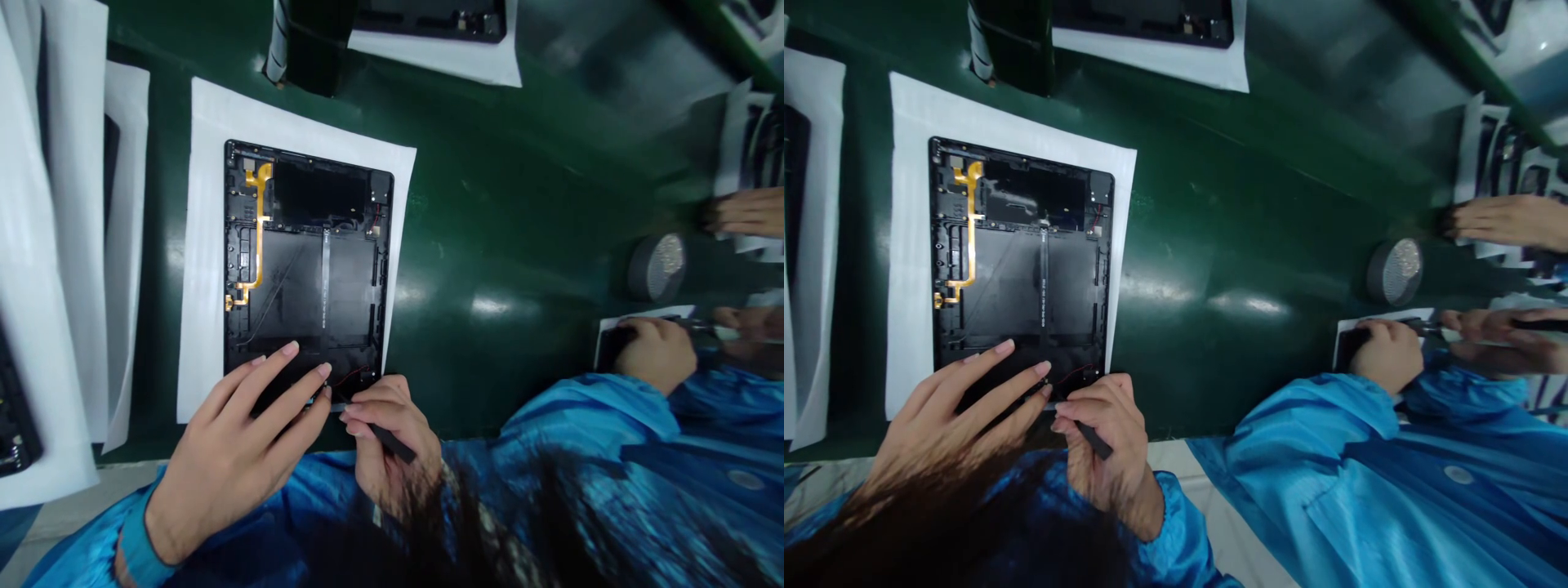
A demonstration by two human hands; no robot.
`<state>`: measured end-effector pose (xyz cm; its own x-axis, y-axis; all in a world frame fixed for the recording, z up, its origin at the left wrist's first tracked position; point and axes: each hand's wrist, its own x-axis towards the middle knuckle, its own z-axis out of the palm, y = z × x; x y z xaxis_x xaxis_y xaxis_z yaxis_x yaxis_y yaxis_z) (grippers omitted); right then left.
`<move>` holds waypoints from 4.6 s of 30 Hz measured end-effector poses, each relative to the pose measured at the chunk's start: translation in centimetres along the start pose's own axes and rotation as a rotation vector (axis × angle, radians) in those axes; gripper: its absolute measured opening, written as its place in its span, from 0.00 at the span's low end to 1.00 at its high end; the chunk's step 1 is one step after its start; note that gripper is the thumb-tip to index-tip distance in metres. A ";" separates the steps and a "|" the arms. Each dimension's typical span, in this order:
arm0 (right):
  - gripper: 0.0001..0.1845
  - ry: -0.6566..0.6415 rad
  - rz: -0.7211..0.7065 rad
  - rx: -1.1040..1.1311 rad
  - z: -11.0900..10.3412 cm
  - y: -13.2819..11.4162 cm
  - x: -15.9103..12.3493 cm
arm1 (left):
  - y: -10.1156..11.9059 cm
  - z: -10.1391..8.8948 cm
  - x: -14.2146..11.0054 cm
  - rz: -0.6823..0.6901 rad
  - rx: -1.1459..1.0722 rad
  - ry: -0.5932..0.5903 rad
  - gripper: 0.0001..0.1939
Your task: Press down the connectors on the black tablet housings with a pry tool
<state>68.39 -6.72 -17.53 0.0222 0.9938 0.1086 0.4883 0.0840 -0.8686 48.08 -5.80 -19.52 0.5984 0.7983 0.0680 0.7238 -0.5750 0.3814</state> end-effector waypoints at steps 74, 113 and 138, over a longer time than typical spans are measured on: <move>0.10 -0.061 0.005 0.035 -1.1 0.2 2.9 | 0.3 -1.1 1.9 0.006 0.298 0.057 0.23; 0.07 0.217 0.141 -0.107 -0.9 0.1 2.5 | 0.4 -1.4 2.4 -0.021 0.226 0.110 0.23; 0.08 0.266 0.133 -0.026 -0.5 0.1 2.2 | 0.4 -1.4 2.2 -0.066 0.071 0.107 0.22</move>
<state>68.91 -4.54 -17.09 0.3131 0.9420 0.1207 0.4879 -0.0505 -0.8714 49.19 -4.05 -17.95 0.5116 0.8470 0.1446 0.7849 -0.5292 0.3224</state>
